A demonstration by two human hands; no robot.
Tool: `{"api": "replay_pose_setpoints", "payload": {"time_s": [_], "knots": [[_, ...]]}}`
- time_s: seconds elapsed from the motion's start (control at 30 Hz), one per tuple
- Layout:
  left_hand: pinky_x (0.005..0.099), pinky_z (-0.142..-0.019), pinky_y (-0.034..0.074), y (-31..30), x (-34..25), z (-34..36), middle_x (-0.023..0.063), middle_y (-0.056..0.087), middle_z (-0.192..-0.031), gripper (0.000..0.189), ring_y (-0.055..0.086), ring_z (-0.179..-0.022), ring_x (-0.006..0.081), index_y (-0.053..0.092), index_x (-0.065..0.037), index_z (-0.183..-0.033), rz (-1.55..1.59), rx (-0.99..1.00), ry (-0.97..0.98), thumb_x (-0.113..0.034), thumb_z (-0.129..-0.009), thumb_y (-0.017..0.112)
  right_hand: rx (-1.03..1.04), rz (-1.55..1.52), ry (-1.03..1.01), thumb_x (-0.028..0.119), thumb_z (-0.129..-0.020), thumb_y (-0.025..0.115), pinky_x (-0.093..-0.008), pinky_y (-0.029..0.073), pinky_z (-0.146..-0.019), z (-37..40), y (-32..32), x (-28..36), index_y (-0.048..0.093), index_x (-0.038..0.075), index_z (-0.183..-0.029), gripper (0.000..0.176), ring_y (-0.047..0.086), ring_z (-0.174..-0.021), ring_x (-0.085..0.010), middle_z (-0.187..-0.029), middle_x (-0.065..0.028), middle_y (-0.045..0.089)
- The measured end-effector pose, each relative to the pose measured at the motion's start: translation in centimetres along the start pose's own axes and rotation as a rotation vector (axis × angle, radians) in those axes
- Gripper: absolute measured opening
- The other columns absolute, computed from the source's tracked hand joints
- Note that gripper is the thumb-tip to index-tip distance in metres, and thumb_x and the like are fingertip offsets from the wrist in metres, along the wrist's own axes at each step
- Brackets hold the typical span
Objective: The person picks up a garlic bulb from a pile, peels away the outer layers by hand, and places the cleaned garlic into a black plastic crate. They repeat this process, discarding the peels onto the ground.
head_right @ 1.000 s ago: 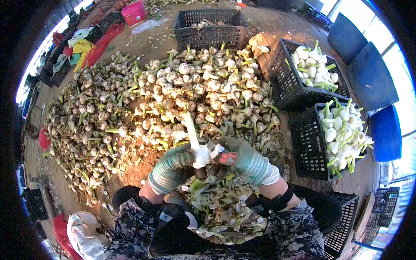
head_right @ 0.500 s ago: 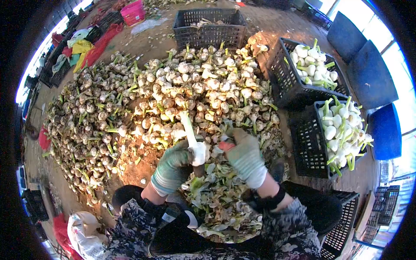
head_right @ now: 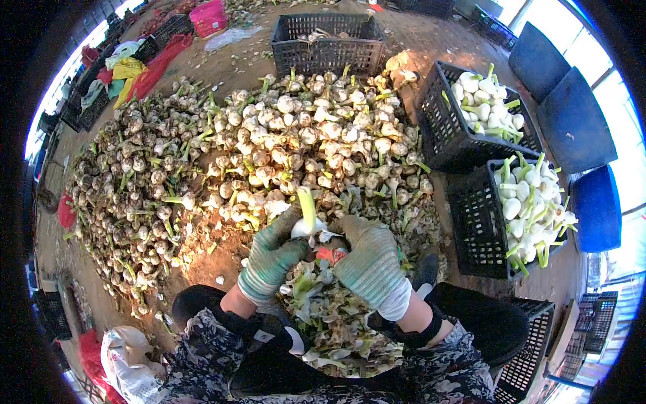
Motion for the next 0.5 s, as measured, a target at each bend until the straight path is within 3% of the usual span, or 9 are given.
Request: {"api": "replay_pose_setpoints", "payload": {"time_s": [0.03,0.07,0.1,0.17,0.2,0.23,0.37,0.43,0.5], "knots": [[0.0242,-0.067,0.045,0.0,0.7,0.2,0.0057,0.056,-0.095,0.056,0.052,-0.075,0.0096,0.032,0.001,-0.129,0.097,0.004,-0.126,0.005,-0.076,0.050,0.053,0.012,0.073,0.018,-0.069,0.067,-0.0358,0.046,-0.062,-0.1,0.1,-0.4,0.058,0.003,-0.093,0.030,0.058,-0.070,-0.0326,-0.077,-0.0196,0.059],[0.0246,-0.065,0.048,-0.5,1.0,0.3,0.0094,0.059,-0.093,0.051,0.057,-0.074,0.0143,0.041,0.003,-0.121,0.173,-0.057,-0.153,0.000,-0.071,0.051,0.106,0.024,0.148,0.017,-0.070,0.066,-0.0358,0.046,-0.065,-0.1,0.3,-0.8,0.058,0.002,-0.095,0.031,0.058,-0.072,-0.0321,-0.080,-0.0197,0.060],[0.0246,-0.065,0.048,-0.4,1.0,0.5,0.0094,0.059,-0.093,0.051,0.057,-0.074,0.0143,0.041,0.003,-0.121,0.175,-0.053,-0.153,0.000,-0.071,0.051,0.104,0.027,0.150,0.017,-0.070,0.066,-0.0358,0.046,-0.065,-0.2,0.5,-2.0,0.058,0.002,-0.095,0.031,0.058,-0.072,-0.0321,-0.080,-0.0197,0.060],[0.0240,-0.059,0.045,0.3,0.7,0.2,0.0095,0.059,-0.088,0.046,0.056,-0.068,0.0141,0.046,0.005,-0.113,0.315,0.037,-0.164,-0.004,-0.069,0.053,0.181,0.034,0.365,0.018,-0.071,0.067,-0.0321,0.046,-0.073,-0.7,1.7,-6.9,0.056,0.000,-0.102,0.038,0.060,-0.081,-0.0274,-0.089,-0.0199,0.060],[0.0235,-0.056,0.043,-0.2,1.1,0.0,0.0096,0.059,-0.085,0.041,0.055,-0.063,0.0146,0.048,0.004,-0.108,0.309,-0.014,-0.179,-0.005,-0.068,0.052,0.204,-0.559,0.442,0.014,-0.071,0.066,-0.0276,0.045,-0.077,0.0,2.6,-7.3,0.053,-0.001,-0.108,0.042,0.059,-0.089,-0.0222,-0.099,-0.0195,0.059],[0.0201,-0.059,0.042,-0.1,1.0,-0.1,0.0042,0.058,-0.086,0.055,0.051,-0.064,0.0085,0.034,0.001,-0.128,0.263,0.136,-0.096,-0.011,-0.077,0.051,0.221,-0.559,0.447,0.014,-0.071,0.066,-0.0276,0.045,-0.077,0.7,2.6,-7.6,0.053,-0.001,-0.108,0.042,0.059,-0.089,-0.0222,-0.099,-0.0195,0.059],[0.0204,-0.058,0.042,0.7,0.6,-0.1,0.0035,0.057,-0.083,0.055,0.050,-0.063,0.0083,0.033,0.002,-0.127,0.092,-0.012,-0.105,-0.003,-0.075,0.050,0.130,-0.759,0.232,0.004,-0.070,0.065,-0.0266,0.046,-0.072,-0.1,0.9,-2.0,0.054,0.001,-0.107,0.038,0.059,-0.081,-0.0189,-0.094,-0.0157,0.061],[0.0206,-0.057,0.042,0.4,0.5,0.0,0.0035,0.057,-0.082,0.055,0.050,-0.063,0.0083,0.033,0.003,-0.127,0.056,-0.047,-0.078,0.000,-0.075,0.049,0.042,-0.285,-0.046,0.003,-0.070,0.064,-0.0276,0.046,-0.068,-0.2,-0.4,0.6,0.055,0.001,-0.105,0.037,0.058,-0.076,-0.0169,-0.089,-0.0148,0.061],[0.0204,-0.057,0.042,0.6,0.0,0.4,0.0043,0.056,-0.084,0.053,0.050,-0.064,0.0088,0.035,0.003,-0.125,0.111,0.030,-0.123,-0.003,-0.075,0.051,0.022,-0.171,-0.057,0.002,-0.068,0.064,-0.0281,0.047,-0.066,-0.2,-0.5,1.4,0.055,0.000,-0.102,0.035,0.058,-0.075,-0.0169,-0.086,-0.0145,0.061]]}}
Point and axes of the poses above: each hand's wrist, its own z-axis away from the middle knuckle, its own y-axis out of the palm, x = y × z, the point moved 7 cm from there along -z, towards the middle knuckle
